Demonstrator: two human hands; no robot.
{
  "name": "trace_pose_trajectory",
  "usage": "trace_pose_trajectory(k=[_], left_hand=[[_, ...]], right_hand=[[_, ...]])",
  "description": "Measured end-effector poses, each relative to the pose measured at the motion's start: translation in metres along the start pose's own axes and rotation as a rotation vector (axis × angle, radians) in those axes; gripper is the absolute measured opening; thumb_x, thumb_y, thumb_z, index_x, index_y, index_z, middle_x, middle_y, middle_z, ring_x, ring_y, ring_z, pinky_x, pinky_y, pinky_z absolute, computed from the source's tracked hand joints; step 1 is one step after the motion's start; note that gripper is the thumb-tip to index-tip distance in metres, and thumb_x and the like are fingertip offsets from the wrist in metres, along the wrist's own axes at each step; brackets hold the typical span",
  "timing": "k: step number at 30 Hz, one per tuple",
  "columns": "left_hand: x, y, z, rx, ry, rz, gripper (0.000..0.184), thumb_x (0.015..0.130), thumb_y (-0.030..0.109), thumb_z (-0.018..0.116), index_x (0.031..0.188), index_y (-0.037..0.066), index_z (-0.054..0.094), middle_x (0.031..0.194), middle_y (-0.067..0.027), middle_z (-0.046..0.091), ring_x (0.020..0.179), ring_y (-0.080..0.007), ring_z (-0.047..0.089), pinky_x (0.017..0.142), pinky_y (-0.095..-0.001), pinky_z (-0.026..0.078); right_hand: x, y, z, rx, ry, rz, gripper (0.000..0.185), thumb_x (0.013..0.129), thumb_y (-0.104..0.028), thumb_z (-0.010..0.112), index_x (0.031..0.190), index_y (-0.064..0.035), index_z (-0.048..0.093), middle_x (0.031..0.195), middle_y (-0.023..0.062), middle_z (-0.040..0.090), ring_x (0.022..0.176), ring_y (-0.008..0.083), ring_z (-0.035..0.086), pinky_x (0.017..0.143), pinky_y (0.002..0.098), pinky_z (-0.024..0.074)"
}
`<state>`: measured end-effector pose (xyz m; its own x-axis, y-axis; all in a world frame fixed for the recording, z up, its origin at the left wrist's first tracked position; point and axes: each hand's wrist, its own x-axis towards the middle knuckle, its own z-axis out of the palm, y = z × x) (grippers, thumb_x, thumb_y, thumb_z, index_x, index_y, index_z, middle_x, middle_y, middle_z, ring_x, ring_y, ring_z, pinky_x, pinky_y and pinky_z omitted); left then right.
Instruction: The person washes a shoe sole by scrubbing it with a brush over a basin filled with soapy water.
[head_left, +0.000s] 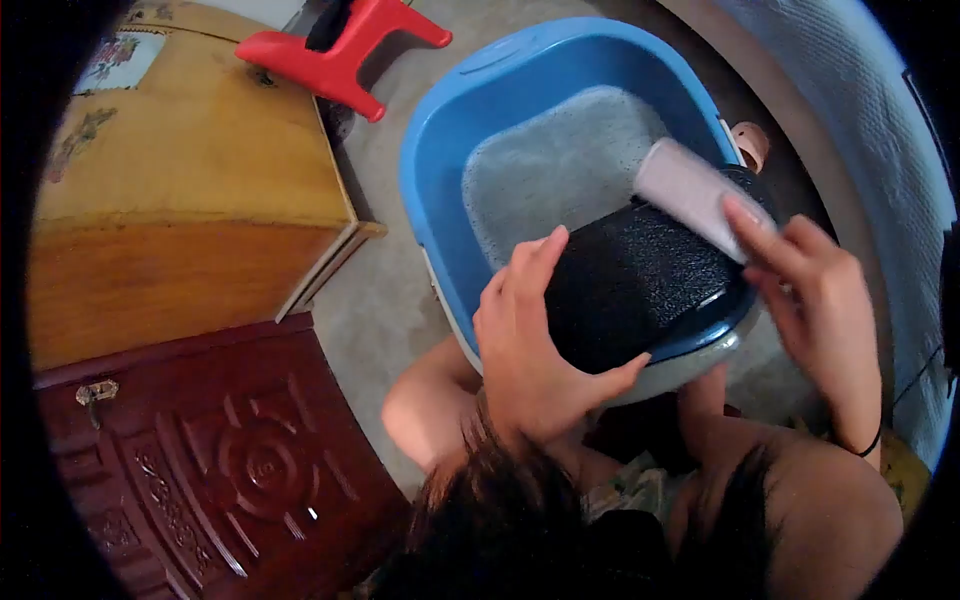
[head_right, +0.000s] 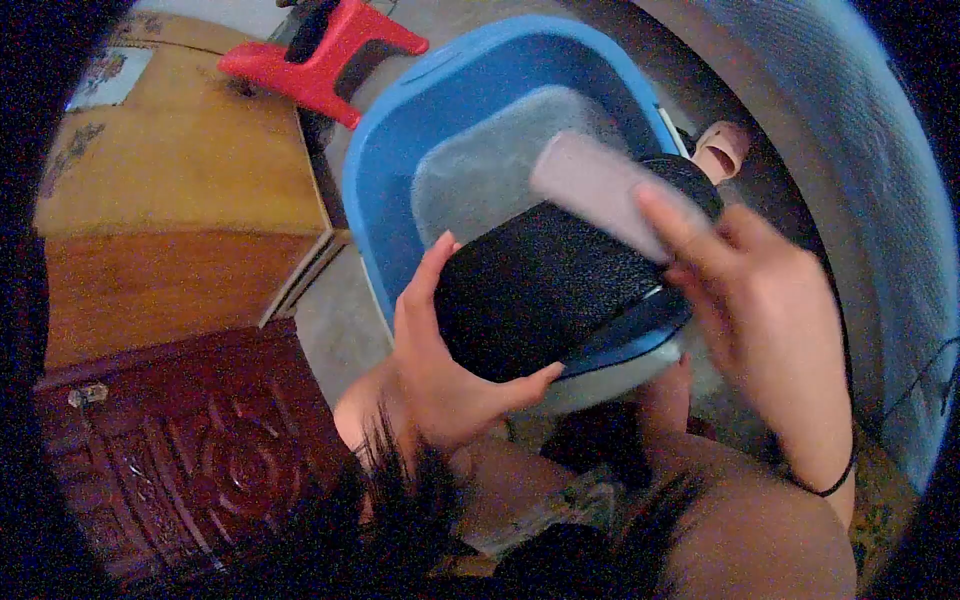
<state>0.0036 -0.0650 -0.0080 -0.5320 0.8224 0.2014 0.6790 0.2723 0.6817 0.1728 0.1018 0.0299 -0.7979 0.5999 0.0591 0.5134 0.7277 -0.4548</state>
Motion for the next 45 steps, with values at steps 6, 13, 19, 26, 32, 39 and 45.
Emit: trace_pose_trajectory(k=[6, 13, 19, 26, 32, 39, 45], left_hand=[[0.0, -0.006, 0.004, -0.015, -0.018, 0.001, 0.11, 0.043, 0.025, 0.088, 0.139, 0.01, 0.038, 0.132, -0.0148, 0.047, 0.118, -0.0359, 0.046, 0.1, -0.0451, 0.035], [0.002, -0.034, -0.022, 0.141, -0.029, 0.165, 0.11, 0.041, 0.026, 0.088, 0.138, 0.012, 0.037, 0.133, -0.0124, 0.048, 0.12, -0.0366, 0.045, 0.1, -0.0474, 0.034], [-0.005, -0.045, -0.027, 0.108, -0.011, 0.069, 0.111, 0.042, 0.027, 0.088, 0.139, 0.014, 0.036, 0.134, -0.0124, 0.047, 0.123, -0.0366, 0.044, 0.101, -0.0487, 0.033], [-0.006, -0.051, -0.026, 0.056, 0.085, 0.034, 0.11, 0.043, 0.027, 0.088, 0.138, 0.007, 0.037, 0.132, -0.017, 0.048, 0.121, -0.0371, 0.046, 0.101, -0.0445, 0.037], [0.024, -0.051, -0.026, 0.207, 0.19, -0.022, 0.109, 0.047, 0.025, 0.088, 0.142, 0.011, 0.035, 0.128, -0.0157, 0.051, 0.117, -0.0361, 0.048, 0.1, -0.0454, 0.038], [0.044, -0.057, -0.024, 0.31, 0.22, -0.1, 0.111, 0.046, 0.026, 0.087, 0.142, 0.011, 0.035, 0.127, -0.0154, 0.052, 0.116, -0.0352, 0.048, 0.099, -0.0461, 0.038], [0.04, -0.059, -0.026, 0.239, 0.184, -0.15, 0.11, 0.044, 0.025, 0.087, 0.141, 0.014, 0.037, 0.126, -0.0136, 0.054, 0.117, -0.0344, 0.048, 0.1, -0.0453, 0.039]], right_hand=[[0.001, 0.002, 0.011, 0.074, -0.043, -0.041, 0.06, 0.077, -0.003, 0.065, 0.133, -0.0218, 0.055, 0.074, 0.0131, 0.049, 0.062, 0.0299, 0.052, 0.059, 0.038, 0.044], [0.009, -0.011, 0.007, 0.097, -0.361, -0.313, 0.053, 0.081, -0.012, 0.064, 0.132, -0.0243, 0.055, 0.072, 0.0112, 0.05, 0.057, 0.0297, 0.056, 0.054, 0.0389, 0.0475], [0.02, -0.021, 0.039, 0.01, -0.149, -0.268, 0.058, 0.08, -0.013, 0.066, 0.135, -0.0248, 0.052, 0.076, 0.0099, 0.052, 0.055, 0.0301, 0.056, 0.051, 0.0385, 0.0487], [0.029, -0.024, 0.043, 0.106, -0.111, -0.371, 0.05, 0.087, -0.019, 0.059, 0.135, -0.0225, 0.049, 0.077, 0.0132, 0.054, 0.054, 0.0326, 0.06, 0.047, 0.043, 0.0509], [0.061, -0.018, 0.045, 0.075, -0.141, -0.466, 0.041, 0.087, -0.018, 0.06, 0.128, -0.0188, 0.056, 0.078, 0.0154, 0.057, 0.065, 0.0344, 0.062, 0.056, 0.0433, 0.0521], [0.117, -0.003, 0.071, 0.071, 0.119, -0.356, 0.041, 0.086, -0.016, 0.06, 0.126, -0.0165, 0.057, 0.081, 0.0195, 0.06, 0.071, 0.0385, 0.063, 0.064, 0.0469, 0.0537], [0.066, -0.044, 0.071, 0.22, -0.292, -0.438, 0.05, 0.085, -0.014, 0.058, 0.135, -0.0184, 0.048, 0.085, 0.0203, 0.058, 0.064, 0.0393, 0.062, 0.058, 0.0471, 0.0535]])
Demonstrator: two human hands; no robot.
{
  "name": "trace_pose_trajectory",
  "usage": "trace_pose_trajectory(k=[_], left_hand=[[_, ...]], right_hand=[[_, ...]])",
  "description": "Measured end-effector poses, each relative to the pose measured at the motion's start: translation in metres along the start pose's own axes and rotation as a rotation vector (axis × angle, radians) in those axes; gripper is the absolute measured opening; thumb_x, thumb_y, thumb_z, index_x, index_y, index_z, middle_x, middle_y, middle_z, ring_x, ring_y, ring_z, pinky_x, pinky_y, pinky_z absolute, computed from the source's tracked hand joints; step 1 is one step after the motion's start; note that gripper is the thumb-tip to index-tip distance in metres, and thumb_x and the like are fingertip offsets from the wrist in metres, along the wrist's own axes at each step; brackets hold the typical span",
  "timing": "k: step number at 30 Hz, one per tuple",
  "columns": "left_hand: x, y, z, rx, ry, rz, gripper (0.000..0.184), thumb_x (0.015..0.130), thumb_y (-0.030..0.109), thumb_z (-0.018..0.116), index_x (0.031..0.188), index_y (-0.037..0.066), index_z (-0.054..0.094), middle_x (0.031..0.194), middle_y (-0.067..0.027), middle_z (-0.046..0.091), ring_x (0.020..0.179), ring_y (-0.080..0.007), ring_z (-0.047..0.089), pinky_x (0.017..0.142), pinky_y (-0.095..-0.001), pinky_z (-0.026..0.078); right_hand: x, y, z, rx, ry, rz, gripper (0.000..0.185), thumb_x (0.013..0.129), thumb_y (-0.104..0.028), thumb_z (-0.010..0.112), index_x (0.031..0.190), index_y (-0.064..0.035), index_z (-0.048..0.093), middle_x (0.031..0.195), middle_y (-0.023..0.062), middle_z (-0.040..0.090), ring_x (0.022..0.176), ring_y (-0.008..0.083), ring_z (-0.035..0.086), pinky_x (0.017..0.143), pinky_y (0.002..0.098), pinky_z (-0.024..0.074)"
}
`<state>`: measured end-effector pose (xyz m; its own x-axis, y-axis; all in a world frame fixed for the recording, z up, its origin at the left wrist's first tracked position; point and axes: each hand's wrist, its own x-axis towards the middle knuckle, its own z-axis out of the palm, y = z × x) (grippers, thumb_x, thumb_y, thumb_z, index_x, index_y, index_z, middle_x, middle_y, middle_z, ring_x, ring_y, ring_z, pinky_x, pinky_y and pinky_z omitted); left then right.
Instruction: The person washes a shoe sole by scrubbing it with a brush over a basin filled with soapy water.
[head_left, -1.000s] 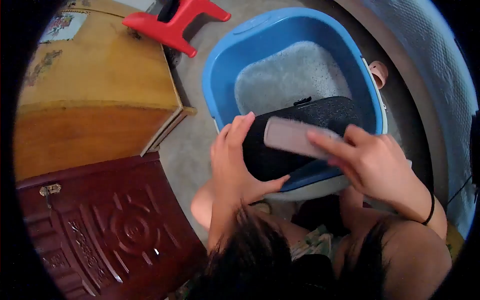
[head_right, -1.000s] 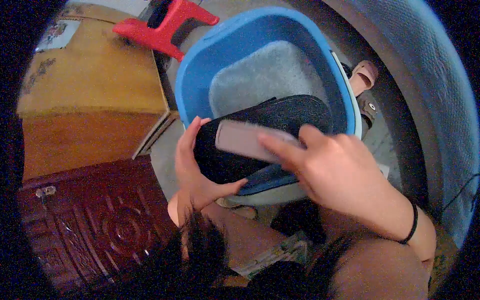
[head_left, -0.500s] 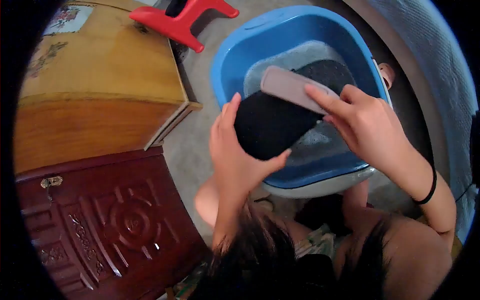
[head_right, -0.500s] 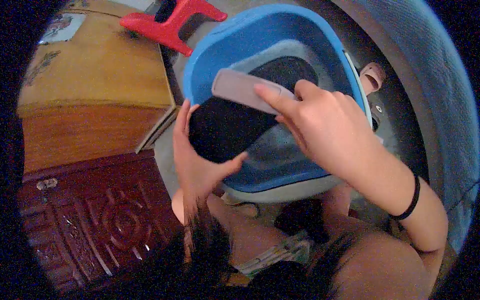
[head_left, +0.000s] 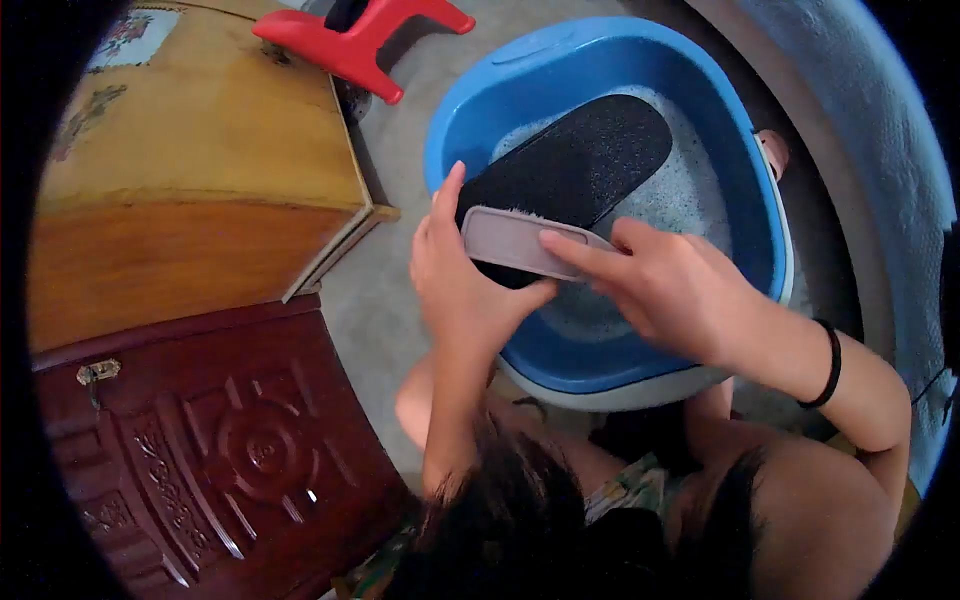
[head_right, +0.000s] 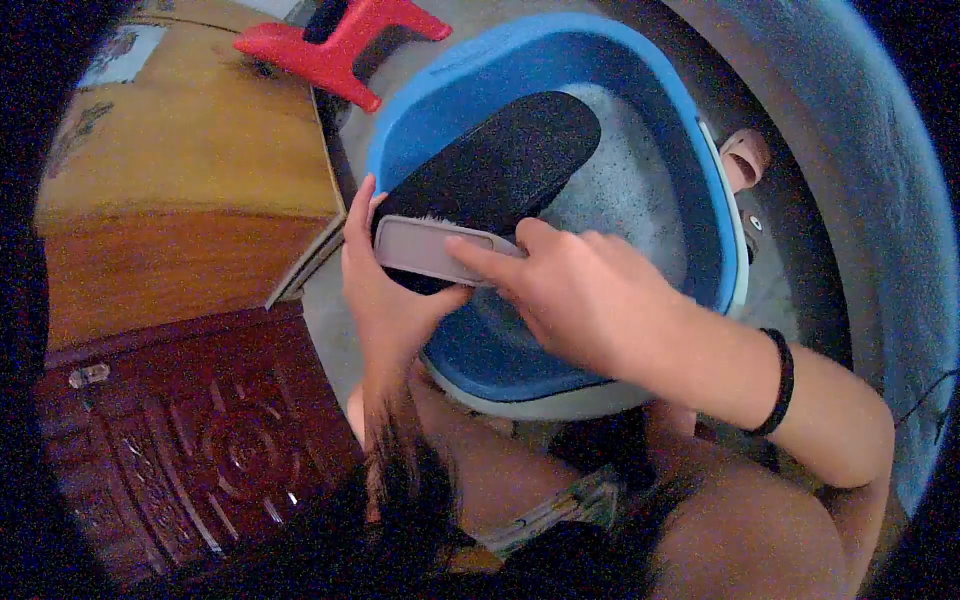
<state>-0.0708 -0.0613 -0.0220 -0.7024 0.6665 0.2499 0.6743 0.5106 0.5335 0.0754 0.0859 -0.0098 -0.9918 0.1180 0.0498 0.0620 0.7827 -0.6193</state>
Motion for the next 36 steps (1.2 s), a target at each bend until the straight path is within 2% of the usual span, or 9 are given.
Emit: trace_pose_trajectory(k=[6, 11, 12, 17, 21, 26, 28, 32, 36], left_hand=[[-0.014, -0.011, -0.006, -0.156, -0.072, 0.038, 0.109, 0.044, 0.026, 0.088, 0.14, 0.01, 0.038, 0.128, -0.0146, 0.052, 0.115, -0.0342, 0.049, 0.1, -0.043, 0.039], [-0.032, -0.001, -0.015, -0.025, -0.208, 0.051, 0.111, 0.042, 0.03, 0.087, 0.14, 0.009, 0.038, 0.128, -0.0172, 0.051, 0.118, -0.036, 0.047, 0.101, -0.0434, 0.037], [-0.034, 0.0, -0.018, -0.017, -0.223, 0.056, 0.111, 0.042, 0.03, 0.087, 0.14, 0.009, 0.038, 0.128, -0.0179, 0.051, 0.118, -0.0366, 0.047, 0.101, -0.0436, 0.037], [-0.046, -0.005, -0.01, -0.079, -0.184, 0.087, 0.111, 0.043, 0.031, 0.087, 0.14, 0.006, 0.037, 0.128, -0.0192, 0.05, 0.119, -0.0373, 0.046, 0.103, -0.0433, 0.036], [-0.04, 0.01, -0.021, -0.038, -0.228, 0.159, 0.109, 0.044, 0.033, 0.087, 0.138, 0.006, 0.038, 0.127, -0.016, 0.05, 0.119, -0.0369, 0.047, 0.101, -0.0433, 0.036], [-0.035, 0.024, -0.017, 0.074, -0.328, 0.057, 0.106, 0.046, 0.033, 0.087, 0.138, 0.014, 0.039, 0.131, -0.0106, 0.048, 0.119, -0.0346, 0.046, 0.102, -0.0462, 0.033], [-0.038, 0.021, -0.014, 0.079, -0.296, 0.081, 0.106, 0.046, 0.033, 0.087, 0.138, 0.014, 0.039, 0.132, -0.0102, 0.047, 0.12, -0.0342, 0.045, 0.102, -0.0469, 0.033], [-0.041, 0.018, -0.018, 0.048, -0.277, 0.117, 0.104, 0.047, 0.031, 0.087, 0.138, 0.015, 0.04, 0.132, -0.0095, 0.047, 0.122, -0.0338, 0.044, 0.102, -0.0475, 0.032], [-0.038, 0.021, -0.016, 0.032, -0.284, 0.11, 0.102, 0.047, 0.031, 0.087, 0.137, 0.014, 0.041, 0.133, -0.0091, 0.047, 0.123, -0.034, 0.044, 0.102, -0.0471, 0.032]], right_hand=[[-0.004, 0.028, -0.009, -0.181, 0.368, 0.184, 0.049, 0.086, -0.014, 0.059, 0.133, -0.0178, 0.049, 0.078, 0.0198, 0.058, 0.063, 0.0386, 0.062, 0.054, 0.0461, 0.0526], [-0.045, -0.008, -0.018, 0.04, -0.222, 0.073, 0.053, 0.083, -0.014, 0.056, 0.134, -0.022, 0.049, 0.081, 0.0159, 0.055, 0.063, 0.0346, 0.064, 0.054, 0.0463, 0.0533], [-0.048, -0.006, -0.011, 0.191, -0.191, 0.012, 0.054, 0.081, -0.014, 0.057, 0.135, -0.022, 0.049, 0.081, 0.0158, 0.055, 0.062, 0.0343, 0.064, 0.053, 0.0458, 0.0534], [-0.049, 0.005, -0.015, -0.191, 0.172, 0.343, 0.059, 0.081, -0.008, 0.064, 0.136, -0.0231, 0.05, 0.08, 0.0131, 0.053, 0.061, 0.0324, 0.059, 0.055, 0.0401, 0.0503], [-0.059, -0.009, -0.022, 0.005, -0.069, 0.046, 0.054, 0.081, -0.01, 0.056, 0.134, -0.0188, 0.049, 0.082, 0.0153, 0.056, 0.059, 0.0342, 0.062, 0.052, 0.0443, 0.0527], [-0.057, 0.012, -0.004, -0.263, 0.155, 0.412, 0.056, 0.082, -0.009, 0.061, 0.135, -0.0231, 0.051, 0.08, 0.0139, 0.053, 0.066, 0.0351, 0.06, 0.059, 0.0437, 0.0508], [-0.058, 0.011, -0.003, -0.251, 0.168, 0.413, 0.056, 0.081, -0.01, 0.062, 0.135, -0.0231, 0.051, 0.08, 0.0137, 0.052, 0.066, 0.0345, 0.06, 0.059, 0.0427, 0.0503], [-0.064, -0.008, -0.012, 0.048, -0.064, 0.108, 0.055, 0.08, -0.01, 0.063, 0.132, -0.0232, 0.054, 0.079, 0.0129, 0.052, 0.066, 0.0335, 0.059, 0.059, 0.0413, 0.05], [-0.063, 0.005, -0.004, -0.165, 0.134, 0.35, 0.056, 0.082, -0.007, 0.061, 0.135, -0.0228, 0.051, 0.081, 0.0134, 0.052, 0.067, 0.0351, 0.059, 0.06, 0.043, 0.0498]])
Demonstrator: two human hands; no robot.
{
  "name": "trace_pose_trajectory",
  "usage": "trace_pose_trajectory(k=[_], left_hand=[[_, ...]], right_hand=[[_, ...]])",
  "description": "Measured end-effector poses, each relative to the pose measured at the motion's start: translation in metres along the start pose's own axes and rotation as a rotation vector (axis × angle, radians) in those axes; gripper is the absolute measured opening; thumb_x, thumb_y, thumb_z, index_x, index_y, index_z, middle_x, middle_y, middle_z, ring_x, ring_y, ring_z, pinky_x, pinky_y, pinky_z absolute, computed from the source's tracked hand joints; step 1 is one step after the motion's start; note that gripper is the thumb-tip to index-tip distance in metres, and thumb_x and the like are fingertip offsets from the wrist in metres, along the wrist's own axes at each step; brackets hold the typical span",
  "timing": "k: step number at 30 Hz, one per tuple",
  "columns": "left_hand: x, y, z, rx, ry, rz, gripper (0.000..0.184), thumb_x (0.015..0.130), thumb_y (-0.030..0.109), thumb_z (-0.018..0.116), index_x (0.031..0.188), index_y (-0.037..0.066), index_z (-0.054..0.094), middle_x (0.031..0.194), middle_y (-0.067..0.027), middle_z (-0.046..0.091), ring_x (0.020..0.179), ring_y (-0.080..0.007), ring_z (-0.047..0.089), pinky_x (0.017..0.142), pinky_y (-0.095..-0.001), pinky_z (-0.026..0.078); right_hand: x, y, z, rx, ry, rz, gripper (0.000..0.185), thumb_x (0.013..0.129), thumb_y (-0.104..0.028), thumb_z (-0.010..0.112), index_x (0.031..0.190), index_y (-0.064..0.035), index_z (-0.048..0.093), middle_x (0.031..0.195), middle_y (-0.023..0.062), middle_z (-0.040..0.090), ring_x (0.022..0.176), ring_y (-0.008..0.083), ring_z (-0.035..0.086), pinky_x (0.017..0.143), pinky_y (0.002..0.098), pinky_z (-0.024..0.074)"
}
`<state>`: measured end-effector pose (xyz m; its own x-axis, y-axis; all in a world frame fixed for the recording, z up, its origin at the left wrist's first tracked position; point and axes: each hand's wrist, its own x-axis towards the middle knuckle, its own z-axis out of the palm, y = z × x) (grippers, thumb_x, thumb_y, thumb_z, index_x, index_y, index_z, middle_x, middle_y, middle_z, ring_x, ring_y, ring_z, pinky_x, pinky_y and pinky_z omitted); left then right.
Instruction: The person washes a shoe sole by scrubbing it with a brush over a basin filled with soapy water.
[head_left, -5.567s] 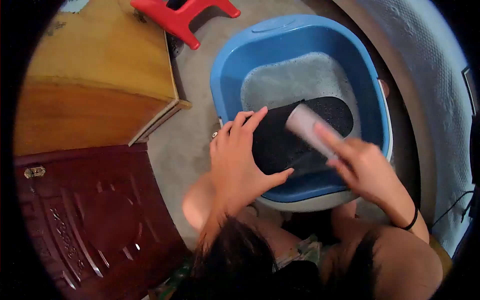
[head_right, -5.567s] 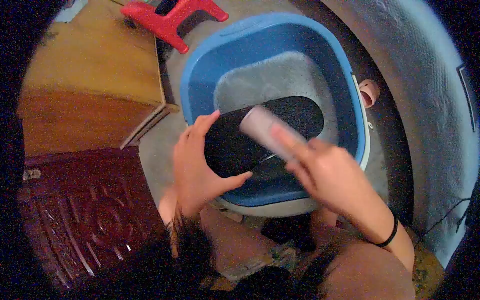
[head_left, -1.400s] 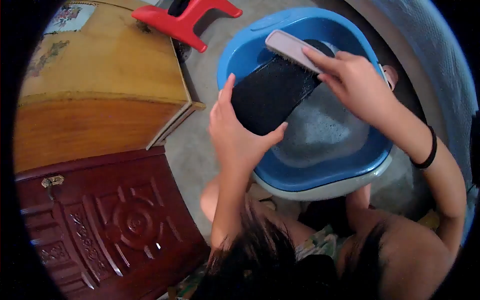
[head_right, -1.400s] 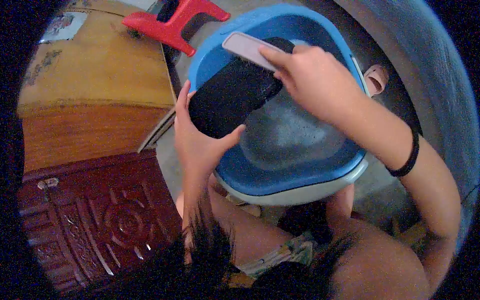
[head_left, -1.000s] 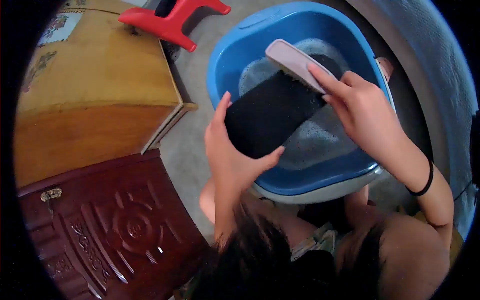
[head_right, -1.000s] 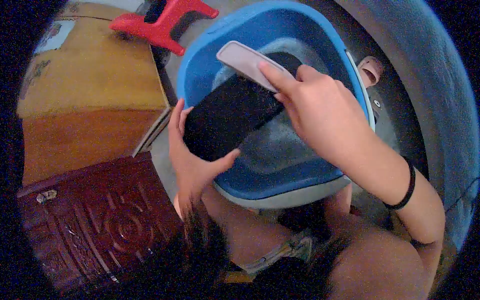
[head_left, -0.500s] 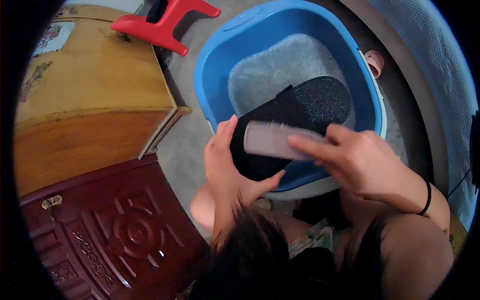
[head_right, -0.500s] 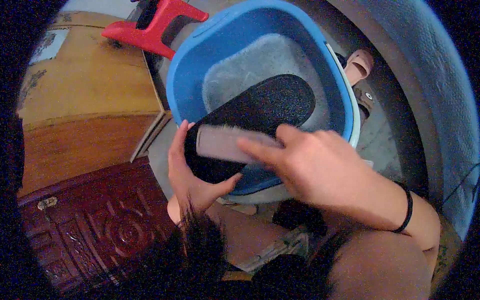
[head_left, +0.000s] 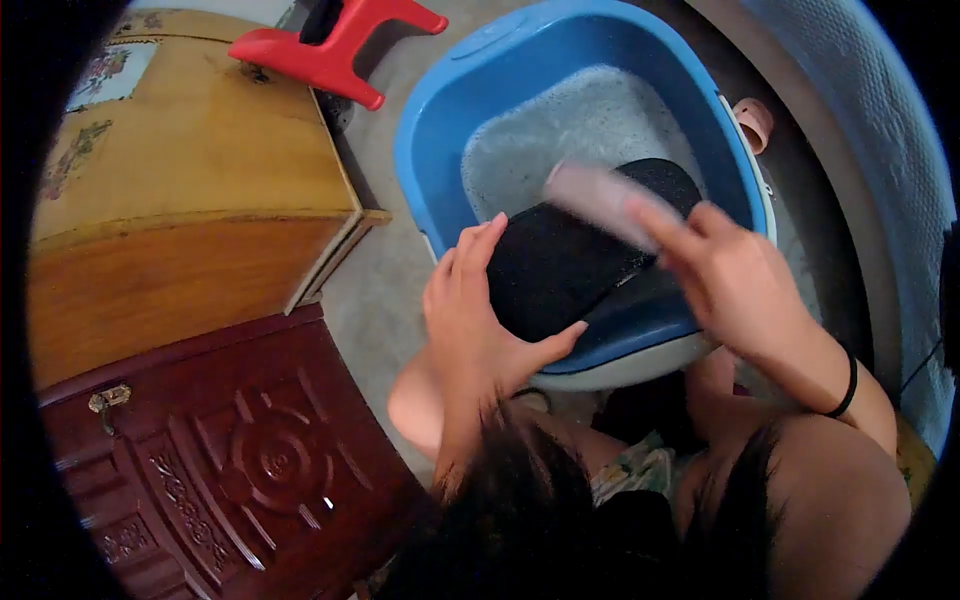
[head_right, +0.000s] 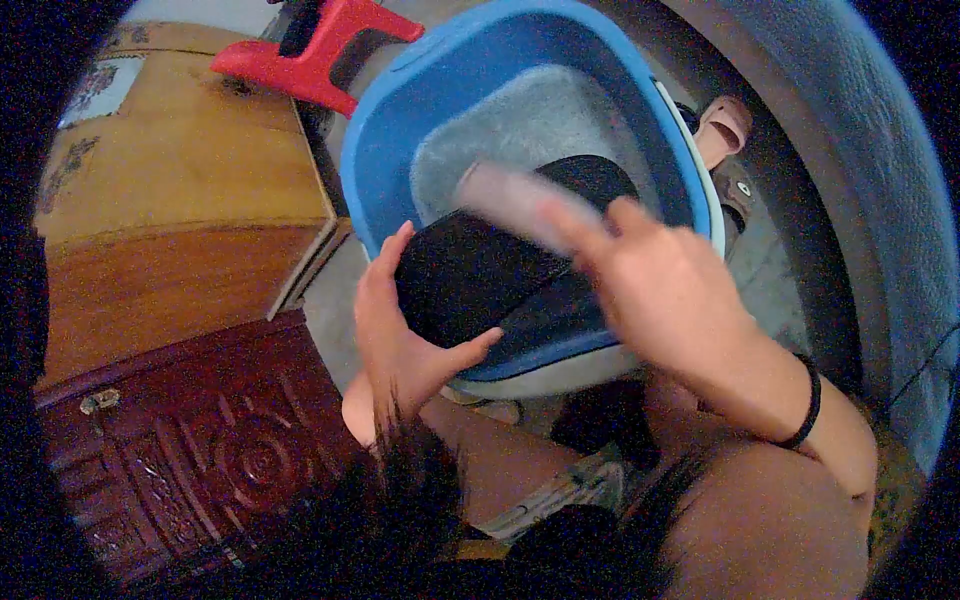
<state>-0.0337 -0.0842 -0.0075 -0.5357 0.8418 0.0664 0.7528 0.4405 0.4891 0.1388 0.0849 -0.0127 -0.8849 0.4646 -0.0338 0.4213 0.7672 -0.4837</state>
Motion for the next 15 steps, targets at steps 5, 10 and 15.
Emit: trace_pose_trajectory(k=[5, 10, 15], left_hand=[[-0.001, -0.002, 0.003, 0.004, 0.025, 0.012, 0.103, 0.046, 0.032, 0.087, 0.137, 0.013, 0.04, 0.132, -0.0091, 0.048, 0.123, -0.0338, 0.044, 0.103, -0.0471, 0.032], [0.002, 0.001, 0.0, 0.101, 0.002, 0.051, 0.112, 0.046, 0.032, 0.091, 0.14, 0.003, 0.036, 0.127, -0.0169, 0.051, 0.116, -0.0326, 0.051, 0.101, -0.041, 0.04], [0.002, 0.003, -0.003, 0.131, -0.02, 0.052, 0.115, 0.047, 0.031, 0.091, 0.141, 0.002, 0.032, 0.127, -0.0178, 0.051, 0.116, -0.0331, 0.051, 0.1, -0.0414, 0.04]], right_hand=[[-0.001, 0.003, -0.002, 0.047, -0.051, -0.167, 0.055, 0.081, -0.011, 0.06, 0.134, -0.0181, 0.049, 0.082, 0.0152, 0.056, 0.062, 0.035, 0.062, 0.057, 0.0448, 0.0537], [0.004, -0.002, -0.005, 0.043, -0.172, -0.192, 0.056, 0.081, -0.009, 0.056, 0.136, -0.0185, 0.047, 0.081, 0.0164, 0.058, 0.064, 0.0347, 0.064, 0.057, 0.0446, 0.0546], [0.008, 0.005, -0.004, 0.031, -0.106, -0.137, 0.052, 0.082, -0.009, 0.055, 0.133, -0.0176, 0.05, 0.077, 0.0156, 0.058, 0.062, 0.0346, 0.064, 0.056, 0.0451, 0.054]])
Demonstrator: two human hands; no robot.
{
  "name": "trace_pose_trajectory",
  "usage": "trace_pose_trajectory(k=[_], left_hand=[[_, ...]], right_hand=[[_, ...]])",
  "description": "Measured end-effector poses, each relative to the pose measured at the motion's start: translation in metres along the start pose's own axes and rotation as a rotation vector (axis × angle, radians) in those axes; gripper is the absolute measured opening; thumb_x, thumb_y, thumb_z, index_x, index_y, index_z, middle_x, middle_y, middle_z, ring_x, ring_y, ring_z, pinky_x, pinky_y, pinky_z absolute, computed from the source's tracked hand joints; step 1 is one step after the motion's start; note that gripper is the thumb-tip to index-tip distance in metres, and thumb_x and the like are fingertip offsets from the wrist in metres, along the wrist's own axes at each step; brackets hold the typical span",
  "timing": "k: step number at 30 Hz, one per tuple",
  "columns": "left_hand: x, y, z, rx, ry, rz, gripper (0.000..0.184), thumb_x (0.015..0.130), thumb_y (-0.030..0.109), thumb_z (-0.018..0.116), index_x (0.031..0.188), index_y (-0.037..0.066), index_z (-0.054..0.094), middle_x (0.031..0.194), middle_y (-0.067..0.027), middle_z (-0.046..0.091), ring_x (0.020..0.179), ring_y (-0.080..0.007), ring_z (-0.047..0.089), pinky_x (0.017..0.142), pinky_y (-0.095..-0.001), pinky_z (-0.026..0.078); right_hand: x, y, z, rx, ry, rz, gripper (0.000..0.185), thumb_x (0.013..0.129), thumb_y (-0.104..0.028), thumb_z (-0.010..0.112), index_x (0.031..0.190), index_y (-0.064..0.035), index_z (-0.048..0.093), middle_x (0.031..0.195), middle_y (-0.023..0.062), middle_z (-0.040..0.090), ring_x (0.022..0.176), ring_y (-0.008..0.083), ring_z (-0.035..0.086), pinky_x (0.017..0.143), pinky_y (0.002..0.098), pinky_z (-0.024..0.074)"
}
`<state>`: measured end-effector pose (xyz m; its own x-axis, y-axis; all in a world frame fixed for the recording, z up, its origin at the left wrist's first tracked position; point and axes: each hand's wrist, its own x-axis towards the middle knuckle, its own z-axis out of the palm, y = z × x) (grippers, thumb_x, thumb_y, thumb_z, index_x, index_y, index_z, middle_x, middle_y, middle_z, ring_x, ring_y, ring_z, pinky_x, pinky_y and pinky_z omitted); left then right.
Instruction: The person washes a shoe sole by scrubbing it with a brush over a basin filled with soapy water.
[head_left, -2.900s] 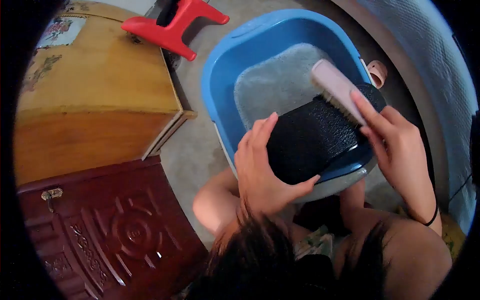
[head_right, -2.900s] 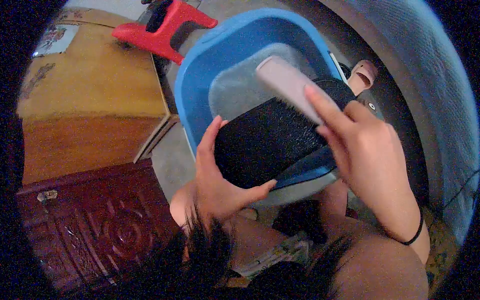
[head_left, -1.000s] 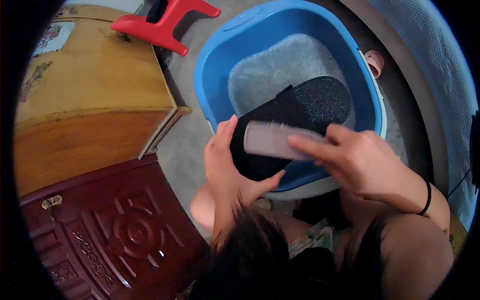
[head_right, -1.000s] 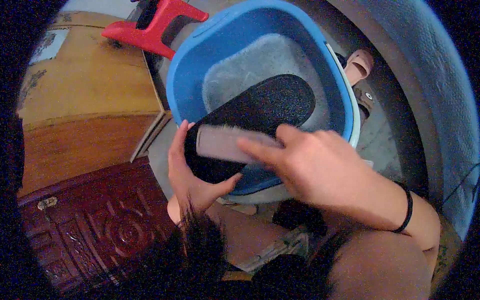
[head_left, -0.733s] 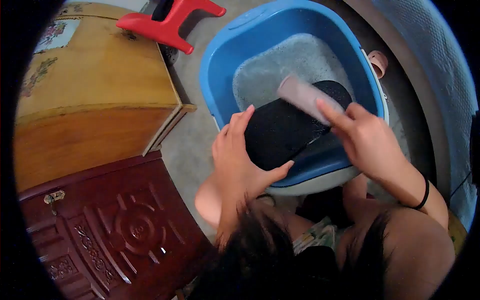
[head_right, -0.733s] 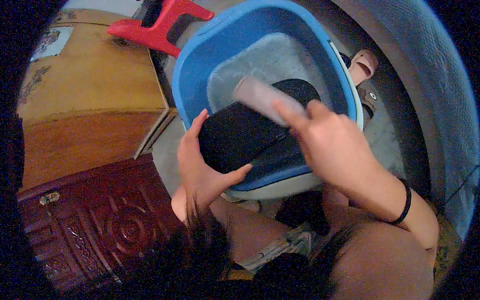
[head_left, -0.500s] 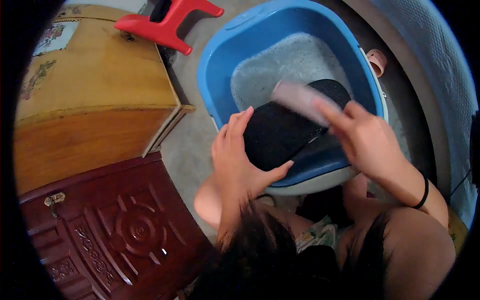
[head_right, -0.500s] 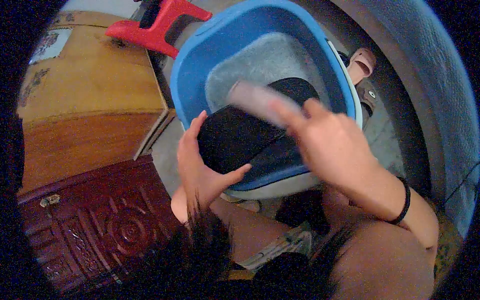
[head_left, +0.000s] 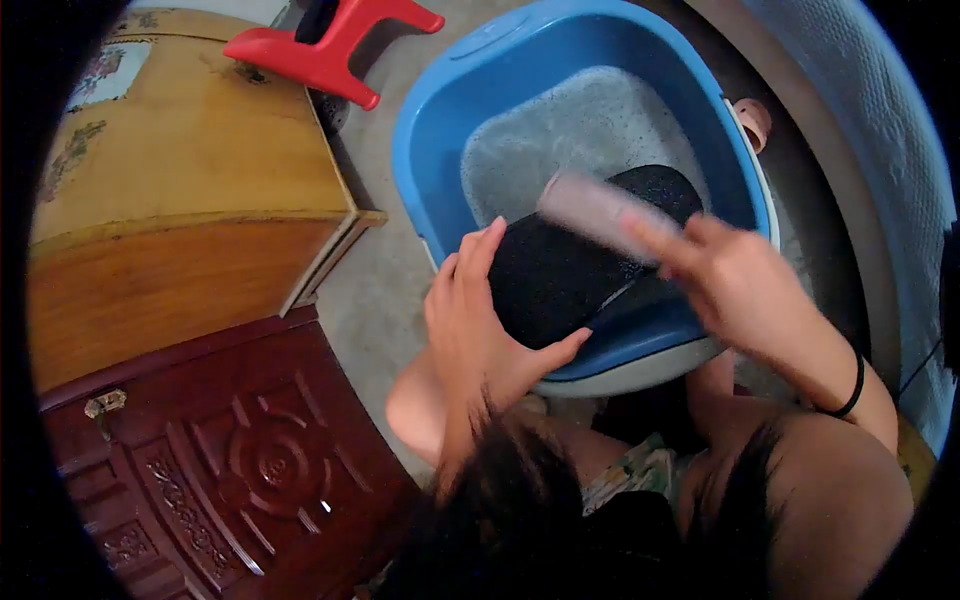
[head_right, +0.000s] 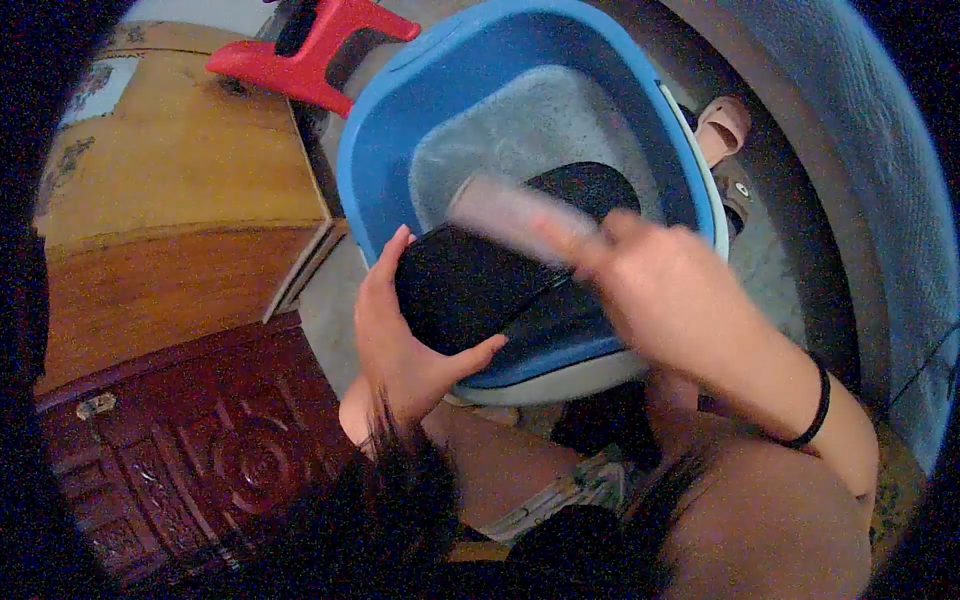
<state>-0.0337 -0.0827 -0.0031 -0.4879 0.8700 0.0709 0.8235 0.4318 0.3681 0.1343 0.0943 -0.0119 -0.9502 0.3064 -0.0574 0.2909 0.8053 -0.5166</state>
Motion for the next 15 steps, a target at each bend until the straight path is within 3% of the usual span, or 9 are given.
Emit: trace_pose_trajectory(k=[2, 3, 6, 9, 10, 12, 15], left_hand=[[-0.001, -0.003, 0.001, -0.027, 0.004, 0.018, 0.116, 0.048, 0.031, 0.091, 0.141, 0.001, 0.031, 0.127, -0.018, 0.051, 0.115, -0.0336, 0.051, 0.1, -0.0414, 0.04], [-0.003, -0.004, 0.004, -0.137, 0.013, -0.052, 0.109, 0.047, 0.032, 0.088, 0.14, 0.011, 0.035, 0.134, -0.0117, 0.047, 0.122, -0.0352, 0.044, 0.102, -0.047, 0.033], [-0.003, -0.004, 0.007, -0.157, 0.023, -0.095, 0.113, 0.048, 0.035, 0.088, 0.142, 0.008, 0.031, 0.133, -0.0132, 0.049, 0.121, -0.0354, 0.045, 0.103, -0.0455, 0.032], [-0.005, -0.009, 0.011, -0.267, 0.101, -0.048, 0.113, 0.052, 0.036, 0.087, 0.143, 0.004, 0.028, 0.133, -0.0129, 0.049, 0.121, -0.0352, 0.046, 0.103, -0.0456, 0.032], [-0.005, -0.011, 0.014, -0.24, 0.119, -0.06, 0.105, 0.063, 0.041, 0.081, 0.143, 0.001, 0.025, 0.134, -0.0162, 0.049, 0.12, -0.0352, 0.047, 0.104, -0.045, 0.032], [-0.006, -0.017, 0.024, -0.446, 0.247, -0.042, 0.099, 0.071, 0.044, 0.074, 0.143, -0.001, 0.025, 0.135, -0.0193, 0.047, 0.12, -0.0354, 0.047, 0.104, -0.0443, 0.032], [-0.004, -0.019, 0.029, -0.52, 0.295, -0.023, 0.091, 0.081, 0.049, 0.064, 0.14, -0.007, 0.024, 0.135, -0.0241, 0.045, 0.12, -0.0361, 0.047, 0.104, -0.0435, 0.033]], right_hand=[[-0.002, -0.011, -0.001, 0.219, -0.19, -0.196, 0.054, 0.082, -0.012, 0.057, 0.135, -0.0211, 0.049, 0.077, 0.0139, 0.058, 0.063, 0.0352, 0.063, 0.058, 0.046, 0.0534], [-0.002, -0.015, 0.002, 0.263, -0.199, -0.196, 0.055, 0.082, -0.014, 0.058, 0.136, -0.0231, 0.048, 0.077, 0.0137, 0.059, 0.064, 0.0352, 0.064, 0.058, 0.0459, 0.0538], [0.003, -0.007, 0.01, -0.009, 0.005, -0.001, 0.052, 0.083, -0.013, 0.057, 0.134, -0.0215, 0.05, 0.079, 0.0152, 0.061, 0.063, 0.0348, 0.065, 0.055, 0.0454, 0.0541], [0.007, -0.003, 0.007, -0.084, -0.029, 0.072, 0.054, 0.082, -0.012, 0.058, 0.134, -0.0222, 0.049, 0.08, 0.0159, 0.061, 0.062, 0.0356, 0.064, 0.054, 0.045, 0.0539], [0.005, -0.005, 0.009, 0.007, -0.073, -0.033, 0.055, 0.082, -0.013, 0.058, 0.135, -0.0227, 0.049, 0.079, 0.0157, 0.06, 0.063, 0.0355, 0.064, 0.055, 0.045, 0.0539], [0.0, -0.014, 0.007, 0.12, -0.22, -0.197, 0.058, 0.081, -0.014, 0.057, 0.137, -0.0245, 0.047, 0.077, 0.0149, 0.059, 0.065, 0.0345, 0.064, 0.056, 0.0449, 0.0536], [0.006, -0.011, 0.01, 0.013, -0.142, -0.131, 0.055, 0.083, -0.012, 0.054, 0.137, -0.0241, 0.046, 0.078, 0.0146, 0.059, 0.063, 0.0338, 0.064, 0.055, 0.0451, 0.0538]])
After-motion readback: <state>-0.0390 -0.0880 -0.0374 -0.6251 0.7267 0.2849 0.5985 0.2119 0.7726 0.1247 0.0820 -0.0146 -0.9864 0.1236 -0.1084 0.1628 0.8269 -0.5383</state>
